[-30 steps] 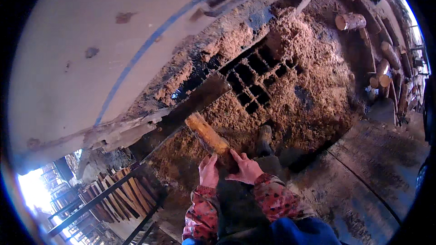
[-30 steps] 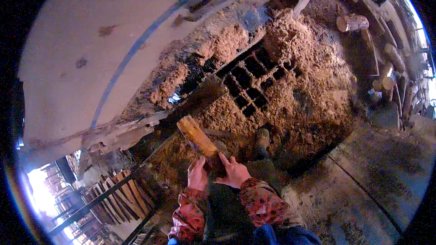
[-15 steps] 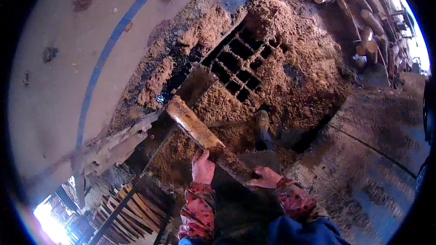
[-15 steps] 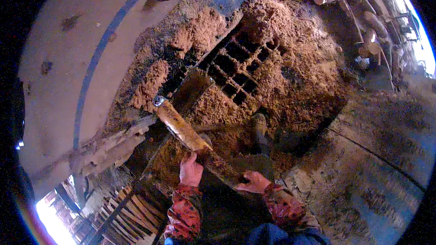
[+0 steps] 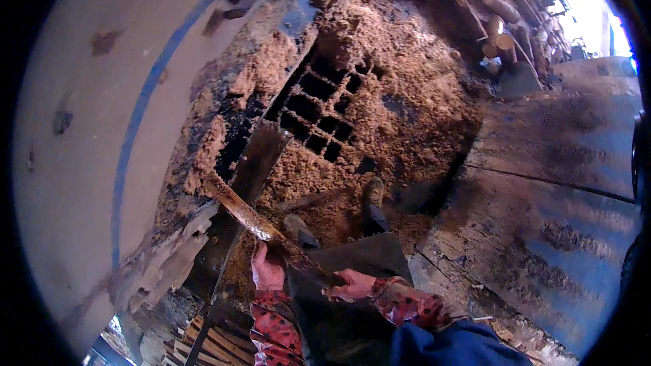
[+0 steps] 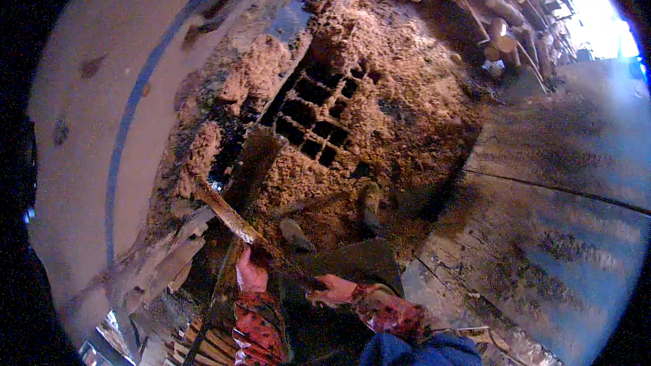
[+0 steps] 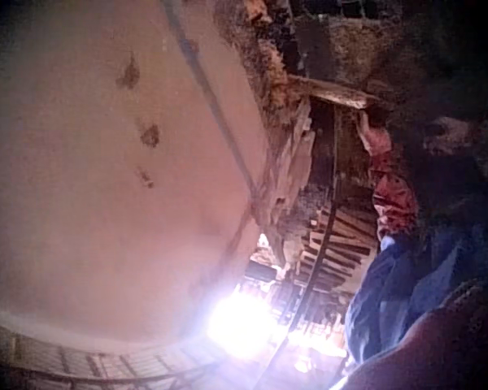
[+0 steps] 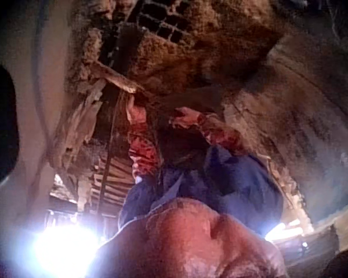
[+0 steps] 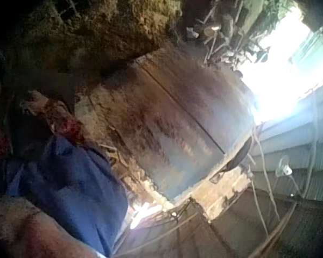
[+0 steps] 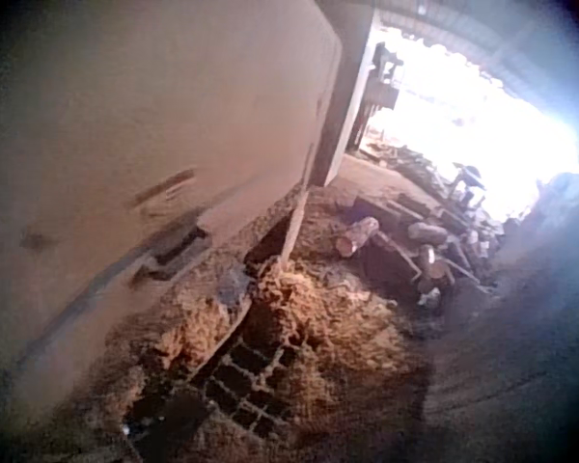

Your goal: The person scrapes a large, textured wooden surface with a flat tool, then picks up pieces of wood and places them into a metal cart. The person then pushes the cart across the workshop floor.

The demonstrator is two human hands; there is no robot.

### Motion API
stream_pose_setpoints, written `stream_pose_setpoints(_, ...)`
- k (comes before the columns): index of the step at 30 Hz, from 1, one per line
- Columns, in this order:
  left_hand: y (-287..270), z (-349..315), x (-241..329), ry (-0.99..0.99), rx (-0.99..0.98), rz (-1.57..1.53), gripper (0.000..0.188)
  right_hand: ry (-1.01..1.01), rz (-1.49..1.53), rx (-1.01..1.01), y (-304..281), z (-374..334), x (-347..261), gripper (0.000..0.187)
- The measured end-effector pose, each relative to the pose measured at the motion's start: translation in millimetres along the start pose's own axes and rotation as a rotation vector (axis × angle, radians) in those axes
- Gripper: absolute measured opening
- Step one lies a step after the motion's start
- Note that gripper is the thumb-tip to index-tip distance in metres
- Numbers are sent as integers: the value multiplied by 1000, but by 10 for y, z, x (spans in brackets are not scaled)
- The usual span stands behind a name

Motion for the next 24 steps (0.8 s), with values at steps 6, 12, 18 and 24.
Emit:
stream_pose_setpoints(6, 599, 260, -343, 13, -76, 108, 30, -209, 30, 122, -515, -68, 125, 34)
stream_pose_setpoints(12, 640, 474, -711, -175, 78, 836, 20, -233, 381, 144, -912, -252, 460, 36)
stream_pose_setpoints(18, 394, 392, -1187, -225, 48, 576, 15, -334, 228, 659, -2533, -924, 789, 35)
stream_pose_setpoints(24, 43, 157, -1217, -191, 182, 652, 22, -523, 440, 1043, -4666, -1321, 1215, 27)
Point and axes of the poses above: each hand's wrist, its own z-axis towards the middle knuckle, its own y-axis out of the palm, x = y × z, the point moved 10 cm from there along z, towards the middle knuckle, and after that the axes turned 7 degrees about -x, right-handed, at the moved point
